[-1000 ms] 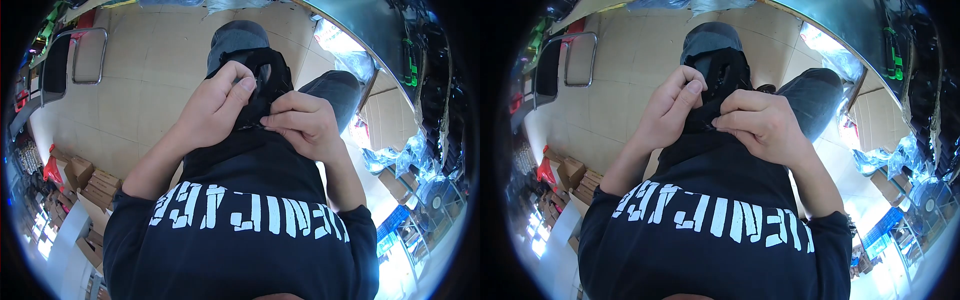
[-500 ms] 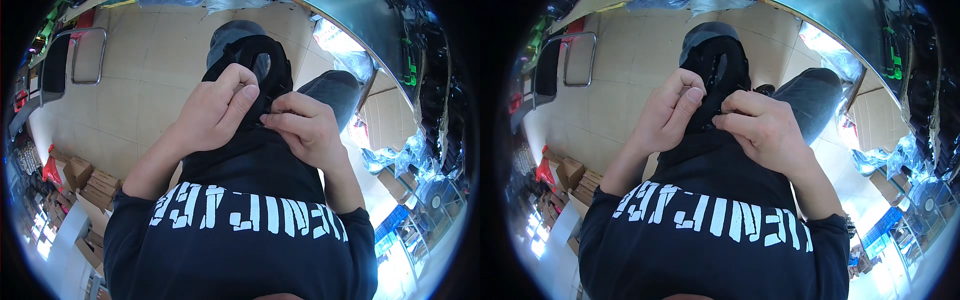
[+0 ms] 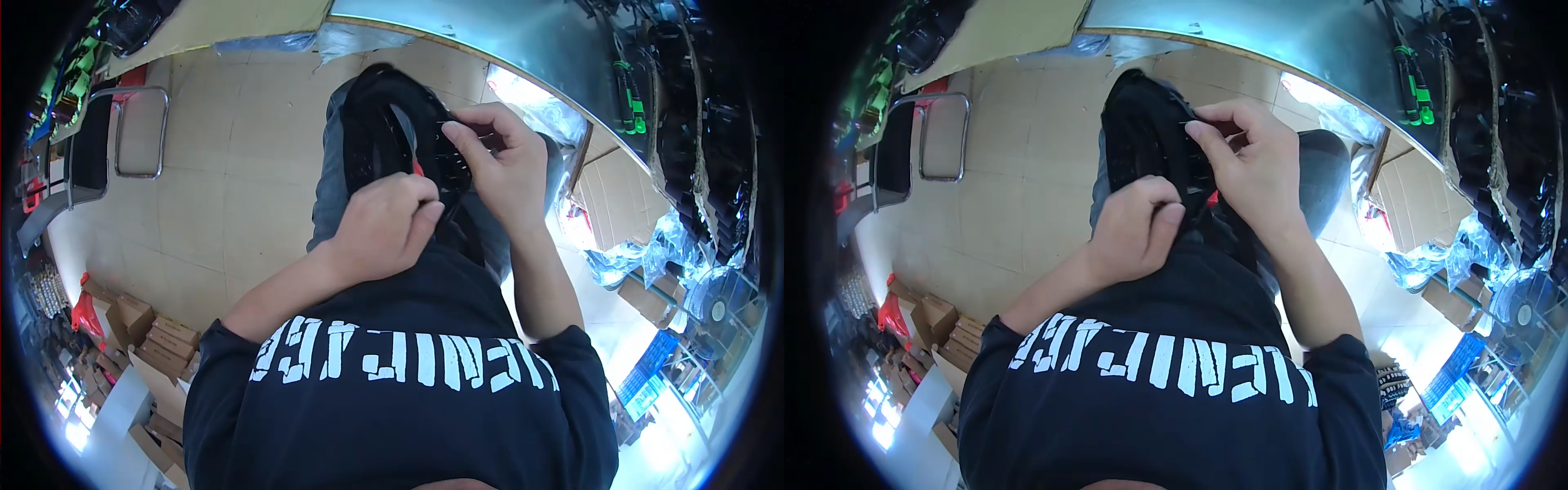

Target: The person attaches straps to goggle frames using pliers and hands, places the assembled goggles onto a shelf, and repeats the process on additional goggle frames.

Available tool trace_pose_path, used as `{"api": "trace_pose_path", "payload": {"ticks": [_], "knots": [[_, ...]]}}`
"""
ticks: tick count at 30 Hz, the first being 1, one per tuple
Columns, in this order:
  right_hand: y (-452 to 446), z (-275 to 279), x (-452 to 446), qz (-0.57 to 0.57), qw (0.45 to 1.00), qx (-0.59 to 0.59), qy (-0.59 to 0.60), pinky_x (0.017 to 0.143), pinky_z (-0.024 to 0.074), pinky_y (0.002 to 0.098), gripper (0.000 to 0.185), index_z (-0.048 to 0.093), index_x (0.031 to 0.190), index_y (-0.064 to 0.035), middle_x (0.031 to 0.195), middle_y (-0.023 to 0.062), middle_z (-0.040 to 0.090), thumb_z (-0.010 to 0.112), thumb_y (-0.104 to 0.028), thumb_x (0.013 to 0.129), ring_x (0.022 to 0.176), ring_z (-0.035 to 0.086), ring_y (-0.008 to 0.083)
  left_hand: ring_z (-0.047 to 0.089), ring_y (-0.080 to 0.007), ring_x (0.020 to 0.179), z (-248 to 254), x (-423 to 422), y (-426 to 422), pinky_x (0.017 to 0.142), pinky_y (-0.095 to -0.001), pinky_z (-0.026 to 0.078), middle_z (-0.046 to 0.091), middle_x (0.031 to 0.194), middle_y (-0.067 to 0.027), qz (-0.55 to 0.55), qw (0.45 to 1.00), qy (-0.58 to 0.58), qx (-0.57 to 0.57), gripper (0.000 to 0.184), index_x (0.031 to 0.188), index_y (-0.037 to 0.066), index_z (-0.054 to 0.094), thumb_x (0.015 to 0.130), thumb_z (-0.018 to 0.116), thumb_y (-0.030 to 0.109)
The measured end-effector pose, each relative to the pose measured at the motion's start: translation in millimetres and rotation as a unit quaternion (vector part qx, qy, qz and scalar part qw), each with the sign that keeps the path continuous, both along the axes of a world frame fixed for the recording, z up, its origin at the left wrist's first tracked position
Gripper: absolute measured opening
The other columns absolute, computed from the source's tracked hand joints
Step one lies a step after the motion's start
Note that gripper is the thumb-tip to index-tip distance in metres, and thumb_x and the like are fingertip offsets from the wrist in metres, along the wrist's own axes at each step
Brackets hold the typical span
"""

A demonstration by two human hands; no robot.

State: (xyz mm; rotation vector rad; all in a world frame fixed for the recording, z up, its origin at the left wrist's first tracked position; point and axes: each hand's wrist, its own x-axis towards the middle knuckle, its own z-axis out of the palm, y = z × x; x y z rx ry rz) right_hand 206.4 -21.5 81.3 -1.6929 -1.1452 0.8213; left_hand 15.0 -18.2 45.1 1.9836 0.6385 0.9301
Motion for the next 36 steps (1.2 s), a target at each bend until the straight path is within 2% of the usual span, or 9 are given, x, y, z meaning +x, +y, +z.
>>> {"api": "trace_pose_path", "payload": {"ticks": [4, 6, 8, 9, 11, 15, 19, 21, 36], "knots": [[4, 3, 6, 0.083, 0.989, 0.07, -0.097, 0.067, 0.0531, 0.0272, 0.011, 0.077, 0.098, -0.0026, 0.092, 0.0099, 0.075, 0.08, -0.005, 0.088, 0.076, 0.07, 0.0181, 0.064, -0.0322, 0.076, 11, -2, 8, 0.068, -0.0391, 0.051, 0.064, 0.089, -0.0141, -0.036, 0.998, 0.022, 0.05, 0.033, 0.111, 0.003, 0.058, 0.086, 0.08, 0.004], [2, 9, 14, 0.107, 0.984, 0.092, -0.106, 0.067, 0.053, 0.0278, 0.012, 0.077, 0.098, -0.003, 0.092, 0.0107, 0.075, 0.08, -0.004, 0.087, 0.076, 0.07, 0.0194, 0.063, -0.0314, 0.096, 23, -13, 25, 0.087, -0.0415, 0.052, 0.066, 0.104, -0.0113, 0.075, 0.984, 0.017, 0.159, 0.051, 0.116, 0.005, 0.06, 0.077, 0.092, 0.014], [-3, 13, 20, 0.131, 0.979, 0.111, -0.113, 0.067, 0.053, 0.0283, 0.013, 0.076, 0.098, -0.0034, 0.092, 0.0115, 0.075, 0.08, -0.002, 0.086, 0.076, 0.07, 0.0207, 0.064, -0.0325, 0.108, 36, -20, 49, 0.098, -0.0416, 0.051, 0.067, 0.118, -0.0126, 0.155, 0.969, 0.028, 0.188, 0.069, 0.128, 0.005, 0.06, 0.071, 0.096, 0.019], [-6, 14, 22, 0.158, 0.975, 0.129, -0.089, 0.068, 0.0534, 0.0292, 0.014, 0.076, 0.099, -0.0036, 0.093, 0.0112, 0.075, 0.08, -0.002, 0.085, 0.077, 0.071, 0.0208, 0.064, -0.0325, 0.108, 37, -23, 58, 0.098, -0.0416, 0.051, 0.067, 0.118, -0.0126, 0.155, 0.969, 0.029, 0.188, 0.069, 0.128, 0.005, 0.06, 0.071, 0.096, 0.019], [-9, 16, 21, 0.188, 0.969, 0.149, -0.063, 0.069, 0.0539, 0.0301, 0.016, 0.076, 0.099, -0.0038, 0.094, 0.0109, 0.075, 0.08, -0.001, 0.084, 0.078, 0.071, 0.0209, 0.064, -0.0352, 0.122, 37, -28, 69, 0.105, -0.0419, 0.051, 0.067, 0.132, -0.0155, 0.05, 0.993, 0.076, 0.075, 0.079, 0.135, 0.005, 0.061, 0.068, 0.098, 0.022], [-15, 29, 11, 0.187, 0.965, 0.155, -0.102, 0.069, 0.0548, 0.0314, 0.018, 0.076, 0.1, -0.0038, 0.096, 0.01, 0.073, 0.08, 0.001, 0.082, 0.08, 0.071, 0.0236, 0.062, -0.0344, 0.132, 24, -31, 58, 0.104, -0.0408, 0.054, 0.062, 0.147, -0.0182, -0.049, 0.998, 0.032, -0.031, 0.063, 0.128, 0.004, 0.068, 0.073, 0.093, 0.018], [-21, 30, 4, 0.186, 0.952, 0.191, -0.154, 0.065, 0.0546, 0.0315, 0.019, 0.076, 0.099, -0.004, 0.094, 0.0097, 0.07, 0.082, 0.0, 0.081, 0.078, 0.07, 0.0251, 0.067, -0.0317, 0.122, 26, -24, 47, 0.099, -0.0393, 0.057, 0.066, 0.141, -0.0123, -0.037, 0.999, 0.024, -0.018, 0.059, 0.126, 0.008, 0.071, 0.072, 0.094, 0.02], [-24, 29, 2, 0.177, 0.951, 0.197, -0.161, 0.065, 0.0543, 0.0317, 0.02, 0.076, 0.099, -0.0039, 0.093, 0.0101, 0.069, 0.082, 0.0, 0.081, 0.078, 0.069, 0.0249, 0.066, -0.034, 0.127, 26, -25, 46, 0.103, -0.0401, 0.055, 0.066, 0.142, -0.019, -0.04, 0.998, 0.021, -0.038, 0.064, 0.129, 0.003, 0.07, 0.071, 0.094, 0.02], [-31, 27, -5, 0.134, 0.947, 0.219, -0.191, 0.061, 0.0527, 0.0328, 0.018, 0.074, 0.097, -0.0046, 0.086, 0.0107, 0.065, 0.082, 0.0, 0.081, 0.074, 0.068, 0.0251, 0.069, -0.0319, 0.123, 32, -25, 41, 0.101, -0.0388, 0.056, 0.069, 0.136, -0.0184, -0.039, 0.998, 0.013, -0.047, 0.061, 0.127, 0.004, 0.07, 0.072, 0.094, 0.018]]}}
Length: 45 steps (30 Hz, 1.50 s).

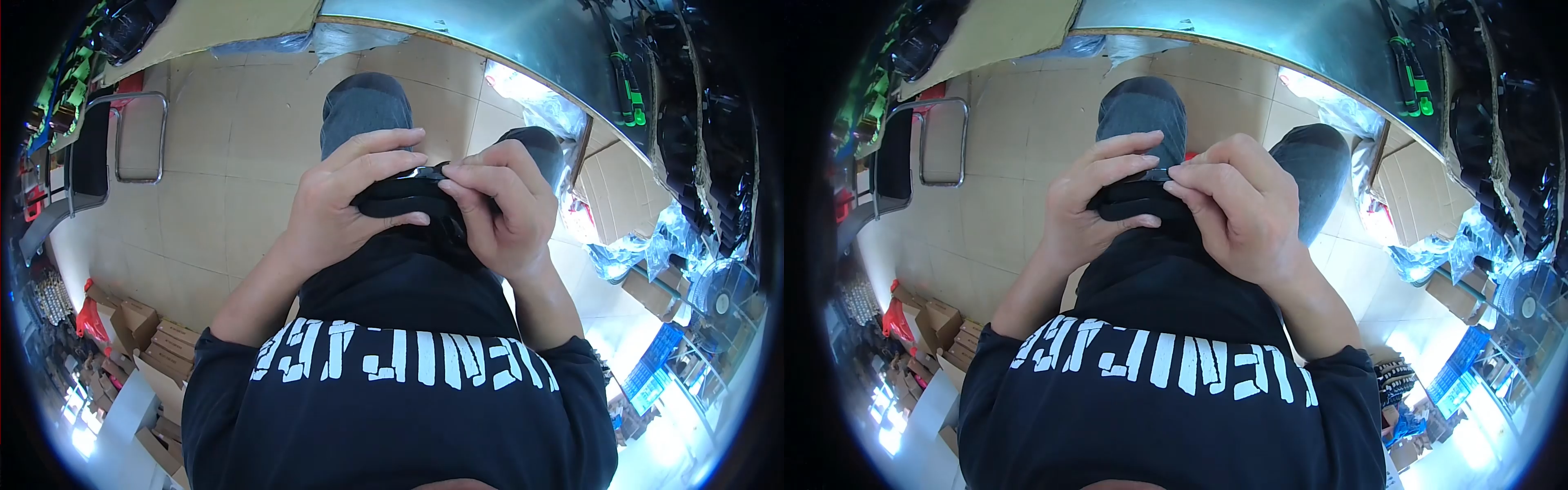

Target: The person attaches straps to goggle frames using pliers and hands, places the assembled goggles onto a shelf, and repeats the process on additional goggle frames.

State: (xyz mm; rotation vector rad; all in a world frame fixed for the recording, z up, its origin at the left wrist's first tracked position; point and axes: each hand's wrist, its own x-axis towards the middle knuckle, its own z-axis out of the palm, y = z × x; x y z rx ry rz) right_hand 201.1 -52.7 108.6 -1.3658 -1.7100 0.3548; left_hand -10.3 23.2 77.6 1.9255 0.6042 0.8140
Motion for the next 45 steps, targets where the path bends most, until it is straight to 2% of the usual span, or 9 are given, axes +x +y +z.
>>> {"api": "trace_pose_path", "payload": {"ticks": [16, 19, 21, 24, 28, 32, 34, 39, 45], "knots": [[4, 4, -8, -0.003, 0.993, -0.102, 0.053, 0.065, 0.0524, 0.0367, 0.013, 0.069, 0.087, -0.0027, 0.086, 0.0108, 0.066, 0.081, -0.002, 0.082, 0.076, 0.066, 0.0282, 0.067, -0.0315, 0.127, -2, 1, -16, 0.107, -0.0396, 0.053, 0.071, 0.133, -0.0177, 0.044, 0.998, -0.011, -0.043, 0.055, 0.124, 0.001, 0.071, 0.073, 0.093, 0.008], [7, -3, 0, 0.002, 0.991, -0.123, 0.059, 0.066, 0.0526, 0.0371, 0.013, 0.069, 0.087, -0.0034, 0.087, 0.0109, 0.066, 0.081, -0.004, 0.082, 0.077, 0.066, 0.0288, 0.061, -0.0309, 0.136, -1, -8, -13, 0.113, -0.0399, 0.048, 0.065, 0.142, -0.0182, 0.0, 0.993, 0.014, -0.116, 0.061, 0.136, 0.0, 0.064, 0.084, 0.089, 0.021], [6, -2, 1, 0.031, 0.991, -0.118, 0.052, 0.067, 0.0528, 0.0373, 0.013, 0.069, 0.087, -0.0037, 0.088, 0.0107, 0.066, 0.081, -0.004, 0.082, 0.078, 0.066, 0.0289, 0.052, -0.0304, 0.144, -7, -14, -7, 0.118, -0.0393, 0.041, 0.057, 0.15, -0.0182, -0.082, 0.913, -0.069, -0.395, 0.076, 0.15, -0.001, 0.051, 0.097, 0.075, 0.048], [5, -5, -10, 0.096, 0.989, -0.099, 0.05, 0.07, 0.0534, 0.0383, 0.013, 0.069, 0.088, -0.0045, 0.088, 0.0103, 0.066, 0.08, -0.006, 0.083, 0.081, 0.066, 0.0291, 0.049, -0.0287, 0.145, -13, -20, 15, 0.119, -0.0387, 0.039, 0.053, 0.152, -0.0171, -0.139, 0.83, 0.024, -0.54, 0.094, 0.157, -0.001, 0.041, 0.1, 0.055, 0.072], [4, 1, -22, 0.107, 0.986, -0.128, -0.002, 0.074, 0.0545, 0.0402, 0.011, 0.07, 0.09, -0.0057, 0.09, 0.0101, 0.068, 0.079, -0.008, 0.084, 0.084, 0.067, 0.0294, 0.051, -0.0241, 0.139, -16, -7, 28, 0.115, -0.0345, 0.04, 0.05, 0.155, -0.0152, -0.279, 0.833, 0.113, -0.465, 0.104, 0.157, -0.003, 0.041, 0.094, 0.055, 0.079], [5, 13, -11, 0.046, 0.976, -0.199, -0.077, 0.077, 0.0556, 0.0396, 0.012, 0.072, 0.094, -0.0049, 0.092, 0.0106, 0.069, 0.079, -0.009, 0.084, 0.086, 0.069, 0.0313, 0.045, -0.0223, 0.144, -15, -5, 15, 0.118, -0.0331, 0.036, 0.049, 0.156, -0.0151, -0.227, 0.831, 0.126, -0.491, 0.106, 0.16, -0.003, 0.039, 0.093, 0.062, 0.076], [5, 7, 0, 0.081, 0.964, -0.251, 0.03, 0.08, 0.0568, 0.0385, 0.019, 0.074, 0.103, -0.0041, 0.095, 0.0115, 0.07, 0.077, -0.007, 0.085, 0.09, 0.07, 0.0325, 0.044, -0.0212, 0.144, -17, -2, 10, 0.119, -0.034, 0.035, 0.049, 0.155, -0.0142, -0.207, 0.821, 0.111, -0.521, 0.101, 0.161, -0.003, 0.037, 0.095, 0.067, 0.068], [4, -3, 11, 0.12, 0.958, -0.233, 0.115, 0.081, 0.0574, 0.038, 0.018, 0.076, 0.105, -0.003, 0.098, 0.0129, 0.071, 0.076, -0.006, 0.087, 0.092, 0.072, 0.0322, 0.048, -0.0252, 0.144, 0, 1, 8, 0.12, -0.0356, 0.037, 0.05, 0.155, -0.0196, -0.182, 0.802, 0.08, -0.563, 0.077, 0.157, -0.005, 0.041, 0.102, 0.069, 0.041], [18, 17, 6, 0.157, 0.976, -0.141, 0.06, 0.082, 0.0571, 0.0381, 0.017, 0.077, 0.102, -0.0042, 0.103, 0.0117, 0.069, 0.076, -0.002, 0.086, 0.094, 0.07, 0.0313, 0.052, -0.0179, 0.132, -1, -8, 27, 0.113, -0.0318, 0.041, 0.056, 0.143, -0.0096, -0.204, 0.787, 0.125, -0.569, 0.074, 0.154, -0.001, 0.045, 0.094, 0.073, 0.034]]}}
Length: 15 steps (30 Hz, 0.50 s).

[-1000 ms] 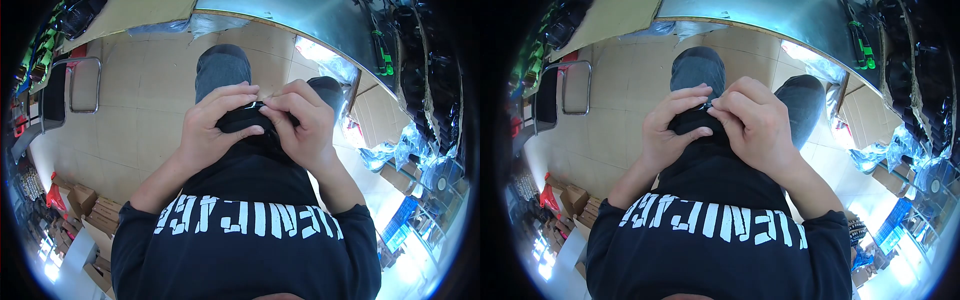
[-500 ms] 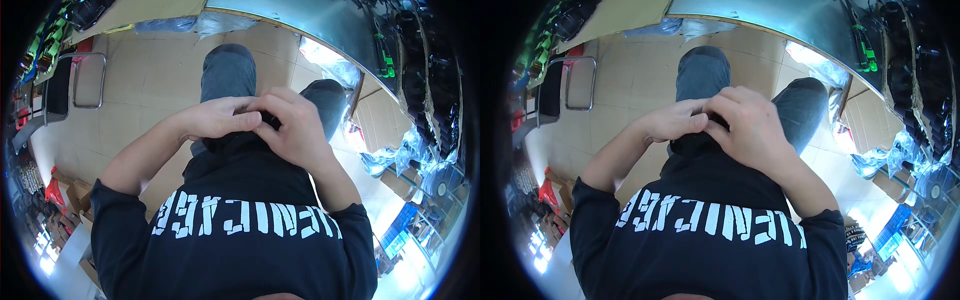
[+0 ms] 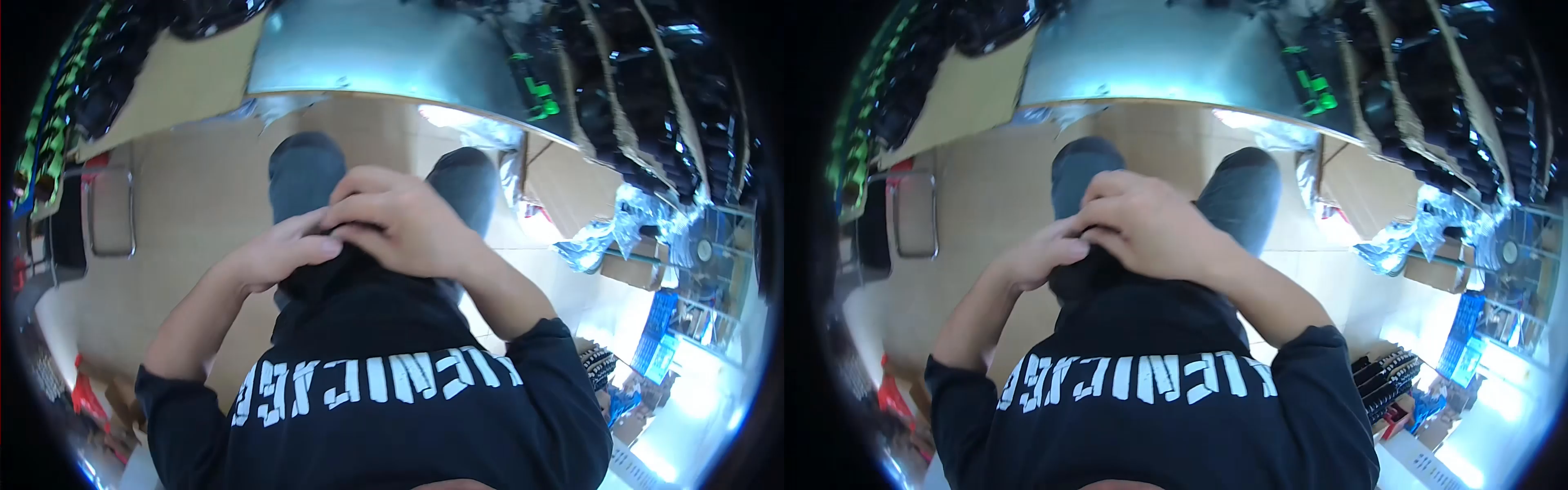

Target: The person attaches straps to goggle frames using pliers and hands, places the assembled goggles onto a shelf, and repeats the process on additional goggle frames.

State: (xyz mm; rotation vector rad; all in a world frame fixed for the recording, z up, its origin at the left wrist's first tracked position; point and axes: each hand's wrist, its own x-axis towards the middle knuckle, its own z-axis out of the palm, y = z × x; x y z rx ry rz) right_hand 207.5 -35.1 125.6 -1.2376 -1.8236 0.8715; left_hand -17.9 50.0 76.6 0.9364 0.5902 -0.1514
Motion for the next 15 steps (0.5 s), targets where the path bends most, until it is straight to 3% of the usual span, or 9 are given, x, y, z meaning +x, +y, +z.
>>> {"api": "trace_pose_path", "payload": {"ticks": [5, 7, 9, 10, 11, 12, 14, 15], "knots": [[8, 12, -4, 0.038, 0.998, 0.04, -0.007, 0.085, 0.0564, 0.0395, 0.015, 0.075, 0.101, -0.0052, 0.104, 0.0097, 0.068, 0.076, -0.004, 0.086, 0.098, 0.068, 0.0309, 0.052, -0.0162, 0.13, 14, -6, 15, 0.113, -0.0307, 0.041, 0.057, 0.14, -0.0082, -0.059, 0.997, -0.026, 0.05, 0.085, 0.157, 0.0, 0.042, 0.09, 0.076, 0.04], [12, 16, 8, 0.039, 0.998, 0.039, -0.006, 0.09, 0.0561, 0.04, 0.017, 0.075, 0.103, -0.0047, 0.106, 0.0102, 0.069, 0.075, -0.003, 0.087, 0.101, 0.068, 0.0318, 0.053, -0.017, 0.133, 8, -13, 14, 0.113, -0.0311, 0.042, 0.056, 0.145, -0.0098, 0.001, 0.999, -0.049, 0.005, 0.093, 0.162, 0.002, 0.035, 0.091, 0.077, 0.045], [21, 20, 41, -0.108, 0.976, 0.135, -0.133, 0.094, 0.0553, 0.0401, 0.018, 0.075, 0.106, -0.0045, 0.11, 0.0115, 0.071, 0.074, -0.004, 0.088, 0.106, 0.069, 0.0322, 0.053, -0.0178, 0.135, 7, -16, 12, 0.114, -0.0319, 0.042, 0.054, 0.149, -0.0101, 0.028, 0.997, -0.074, 0.001, 0.095, 0.163, 0.002, 0.033, 0.092, 0.076, 0.048], [26, 18, 68, -0.237, 0.952, 0.152, -0.123, 0.096, 0.0545, 0.0399, 0.019, 0.076, 0.109, -0.0052, 0.114, 0.0129, 0.073, 0.074, -0.007, 0.089, 0.109, 0.069, 0.0319, 0.053, -0.0187, 0.138, 5, -20, 10, 0.114, -0.0327, 0.043, 0.053, 0.152, -0.0104, 0.058, 0.994, -0.096, -0.009, 0.097, 0.165, 0.003, 0.031, 0.093, 0.075, 0.052], [37, 10, 106, -0.342, 0.888, 0.211, -0.221, 0.096, 0.0538, 0.0392, 0.023, 0.076, 0.112, -0.0054, 0.116, 0.0143, 0.074, 0.076, -0.01, 0.089, 0.11, 0.069, 0.0314, 0.053, -0.0187, 0.138, -1, -23, 8, 0.114, -0.0327, 0.043, 0.053, 0.152, -0.0104, 0.064, 0.994, -0.088, -0.01, 0.097, 0.165, 0.003, 0.031, 0.093, 0.075, 0.052], [45, -6, 154, -0.371, 0.836, 0.246, -0.32, 0.1, 0.0525, 0.041, 0.029, 0.076, 0.117, -0.0058, 0.123, 0.0161, 0.073, 0.076, -0.016, 0.091, 0.112, 0.069, 0.0331, 0.053, -0.0194, 0.139, -10, -28, 6, 0.114, -0.0336, 0.044, 0.053, 0.154, -0.0101, 0.1, 0.99, -0.102, -0.02, 0.096, 0.164, 0.004, 0.032, 0.094, 0.073, 0.055], [45, -45, 227, -0.435, 0.787, 0.137, -0.416, 0.104, 0.0492, 0.0516, 0.055, 0.069, 0.134, -0.0083, 0.126, 0.0202, 0.071, 0.068, -0.047, 0.095, 0.122, 0.063, 0.0405, 0.055, -0.0209, 0.139, -19, -43, 0, 0.116, -0.036, 0.044, 0.053, 0.154, -0.0094, 0.164, 0.982, -0.093, -0.028, 0.09, 0.164, 0.005, 0.033, 0.098, 0.066, 0.058], [41, -64, 249, -0.453, 0.761, 0.096, -0.454, 0.103, 0.0494, 0.0528, 0.062, 0.066, 0.138, -0.0078, 0.127, 0.0229, 0.07, 0.066, -0.052, 0.095, 0.121, 0.064, 0.0428, 0.055, -0.0209, 0.139, -24, -46, -3, 0.115, -0.0364, 0.046, 0.054, 0.154, -0.0097, 0.183, 0.978, -0.095, -0.038, 0.089, 0.164, 0.006, 0.033, 0.099, 0.065, 0.058]]}}
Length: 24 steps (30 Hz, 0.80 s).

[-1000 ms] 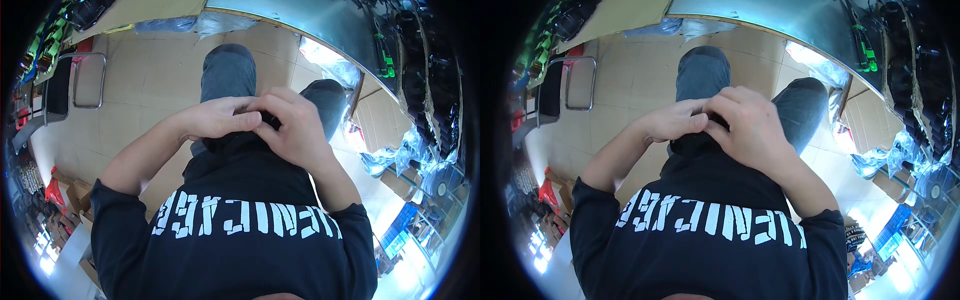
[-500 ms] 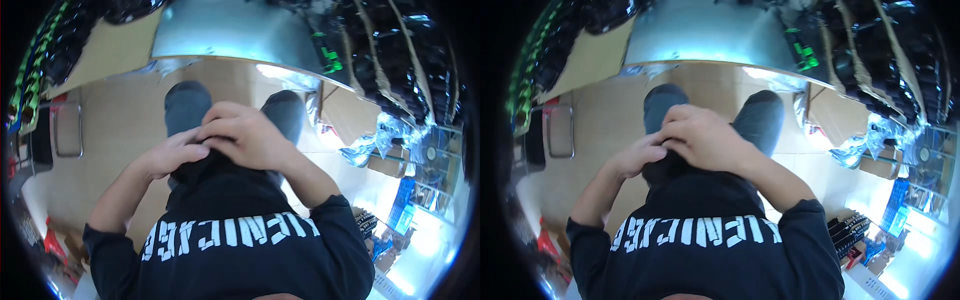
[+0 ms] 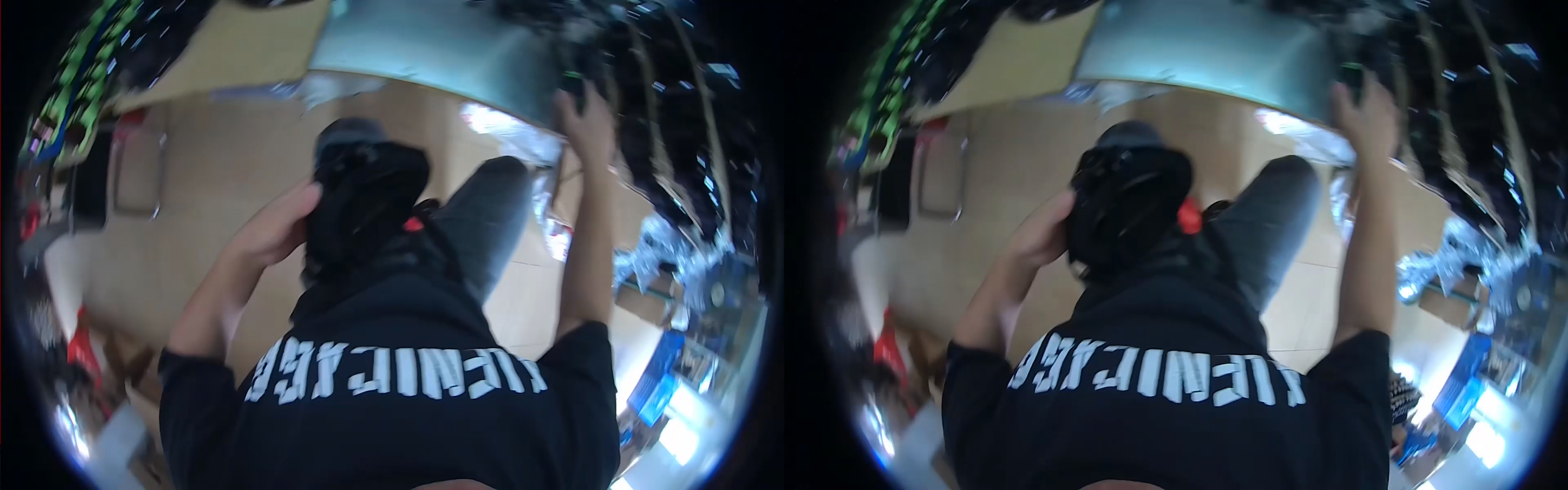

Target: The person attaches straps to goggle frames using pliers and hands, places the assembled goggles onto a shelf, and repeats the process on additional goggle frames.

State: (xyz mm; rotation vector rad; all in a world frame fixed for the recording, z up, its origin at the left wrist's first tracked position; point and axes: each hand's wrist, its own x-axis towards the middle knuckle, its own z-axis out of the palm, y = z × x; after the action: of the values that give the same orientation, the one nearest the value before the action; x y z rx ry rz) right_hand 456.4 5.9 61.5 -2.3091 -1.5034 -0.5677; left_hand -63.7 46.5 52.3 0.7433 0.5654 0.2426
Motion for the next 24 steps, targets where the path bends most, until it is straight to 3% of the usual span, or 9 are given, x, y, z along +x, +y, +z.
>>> {"api": "trace_pose_path", "payload": {"ticks": [4, 6, 8, 10, 12, 14, 17, 19, 24], "knots": [[-10, 1, 22, 0.059, 0.998, -0.018, 0.01, 0.102, 0.051, 0.0454, 0.049, 0.065, 0.142, -0.0093, 0.129, 0.0236, 0.068, 0.064, -0.038, 0.102, 0.118, 0.066, 0.0419, 0.055, -0.0214, 0.139, -6, -4, -12, 0.11, -0.0392, 0.051, 0.053, 0.154, -0.0102, 0.036, 0.999, 0.007, -0.028, 0.086, 0.165, 0.01, 0.03, 0.102, 0.06, 0.061], [-29, 29, -16, 0.017, 0.953, 0.014, 0.302, 0.107, 0.0476, 0.0357, 0.048, 0.063, 0.144, -0.0039, 0.141, 0.0177, 0.067, 0.061, -0.033, 0.106, 0.127, 0.065, 0.0267, 0.056, -0.0217, 0.139, -2, -5, -18, 0.109, -0.0407, 0.053, 0.052, 0.155, -0.0104, 0.048, 0.998, 0.031, -0.029, 0.088, 0.166, 0.012, 0.028, 0.102, 0.058, 0.063], [-55, 33, -32, 0.119, 0.772, 0.146, 0.608, 0.09, 0.0501, 0.0314, 0.057, 0.054, 0.148, 0.0044, 0.126, 0.0144, 0.07, 0.058, -0.037, 0.109, 0.111, 0.067, 0.0203, 0.056, -0.022, 0.138, -2, -4, -18, 0.107, -0.0423, 0.055, 0.051, 0.155, -0.0105, 0.06, 0.997, 0.046, -0.026, 0.089, 0.166, 0.013, 0.026, 0.101, 0.057, 0.065], [-64, 47, -83, 0.281, 0.556, 0.053, 0.781, 0.081, 0.0515, 0.033, 0.063, 0.043, 0.154, 0.0035, 0.109, 0.0107, 0.066, 0.055, -0.039, 0.11, 0.095, 0.064, 0.0186, 0.056, -0.0227, 0.139, -3, -7, -19, 0.106, -0.0443, 0.055, 0.049, 0.156, -0.0107, 0.046, 0.997, 0.06, -0.027, 0.091, 0.167, 0.014, 0.022, 0.101, 0.056, 0.067], [-71, 40, -122, 0.271, 0.615, -0.07, 0.737, 0.068, 0.0457, 0.0316, 0.063, 0.044, 0.15, 0.0021, 0.09, 0.0053, 0.059, 0.059, -0.041, 0.106, 0.077, 0.056, 0.0162, 0.056, -0.0228, 0.139, -5, -2, -17, 0.105, -0.0445, 0.055, 0.05, 0.156, -0.0107, 0.036, 0.997, 0.056, -0.031, 0.092, 0.167, 0.014, 0.023, 0.101, 0.057, 0.067], [-75, 46, -158, 0.234, 0.59, -0.159, 0.756, 0.071, 0.0458, 0.0285, 0.046, 0.06, 0.133, -0.002, 0.09, 0.0064, 0.064, 0.072, -0.03, 0.098, 0.078, 0.061, 0.0173, 0.056, -0.0223, 0.138, -7, 4, -17, 0.105, -0.0434, 0.055, 0.05, 0.155, -0.0102, 0.044, 0.997, 0.053, -0.019, 0.09, 0.167, 0.014, 0.024, 0.101, 0.057, 0.066], [-76, 49, -188, 0.253, 0.607, -0.286, 0.697, 0.077, 0.0496, 0.0312, 0.046, 0.06, 0.134, -0.0028, 0.091, 0.0077, 0.065, 0.075, -0.022, 0.095, 0.082, 0.064, 0.0182, 0.056, -0.0212, 0.137, -6, 11, -19, 0.105, -0.0425, 0.055, 0.051, 0.153, -0.0093, 0.052, 0.997, 0.053, -0.017, 0.089, 0.167, 0.014, 0.025, 0.101, 0.058, 0.064], [-73, 49, -196, 0.323, 0.609, -0.399, 0.604, 0.085, 0.0525, 0.035, 0.053, 0.056, 0.141, -0.0013, 0.098, 0.0117, 0.07, 0.075, -0.017, 0.094, 0.092, 0.07, 0.0231, 0.056, -0.0206, 0.136, -4, 11, -21, 0.104, -0.0414, 0.055, 0.052, 0.153, -0.009, 0.049, 0.997, 0.06, -0.019, 0.088, 0.167, 0.014, 0.026, 0.102, 0.059, 0.063], [-79, 40, -192, 0.361, 0.618, -0.43, 0.55, 0.098, 0.0507, 0.0439, 0.068, 0.048, 0.154, -0.0014, 0.121, 0.0236, 0.07, 0.073, -0.016, 0.093, 0.112, 0.068, 0.0413, 0.057, -0.0195, 0.134, -7, 12, -26, 0.104, -0.0376, 0.053, 0.052, 0.152, -0.0087, 0.062, 0.996, 0.062, -0.017, 0.089, 0.167, 0.013, 0.025, 0.102, 0.062, 0.059]]}}
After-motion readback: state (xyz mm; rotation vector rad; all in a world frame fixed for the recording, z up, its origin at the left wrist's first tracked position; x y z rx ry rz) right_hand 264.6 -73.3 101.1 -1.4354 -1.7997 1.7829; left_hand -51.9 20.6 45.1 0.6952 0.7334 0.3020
